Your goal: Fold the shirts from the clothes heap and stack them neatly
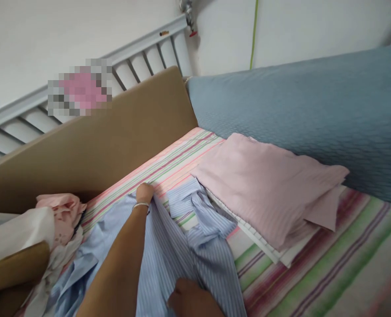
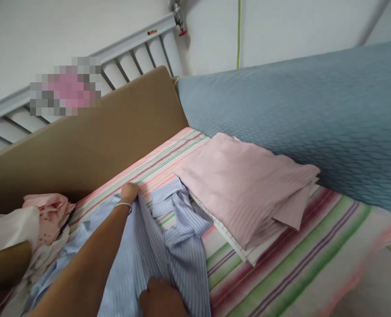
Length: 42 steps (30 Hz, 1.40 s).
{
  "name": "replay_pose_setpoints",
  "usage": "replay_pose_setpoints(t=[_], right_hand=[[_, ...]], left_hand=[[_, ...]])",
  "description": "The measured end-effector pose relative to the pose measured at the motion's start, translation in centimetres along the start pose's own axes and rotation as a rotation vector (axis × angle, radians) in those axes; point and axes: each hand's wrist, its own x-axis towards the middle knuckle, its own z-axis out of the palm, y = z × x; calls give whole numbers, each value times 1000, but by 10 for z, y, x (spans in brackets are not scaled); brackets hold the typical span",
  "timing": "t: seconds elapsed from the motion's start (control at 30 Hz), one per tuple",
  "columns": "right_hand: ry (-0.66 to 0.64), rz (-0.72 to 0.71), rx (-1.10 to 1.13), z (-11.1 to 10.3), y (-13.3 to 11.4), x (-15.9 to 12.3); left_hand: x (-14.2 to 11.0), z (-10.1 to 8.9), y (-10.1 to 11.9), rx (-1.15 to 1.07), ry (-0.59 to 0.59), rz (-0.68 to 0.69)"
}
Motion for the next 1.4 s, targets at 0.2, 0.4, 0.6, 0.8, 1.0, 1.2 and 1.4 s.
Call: replay_pose_setpoints(t=[0.2,0.4,0.6,0.8,1.0,1.2,1.4], right_hand=[[-79,6,-68,-20,-8,-12],[-29,-84,-49,-16,-7,-16],[245,-173,199,-20,-6,-35],[584,-138,484,-63,-6,-48],[1004,-172,935,-102,19,-54],[1152,-170,1183,-121,31,-64],[1141,-160,1251,-121,35,-58]], left_hand=[[-34,-7,6,-53,41,123],[-117,21,4,-16,135,455],[-129,6,31,-11,100,421],[-143,-30,110,-163,-128,465],[-150,-9,140,-267,-215,329],[-180,-46,86,-719,-138,310],[-258,-53,-28,-1403,88,0]])
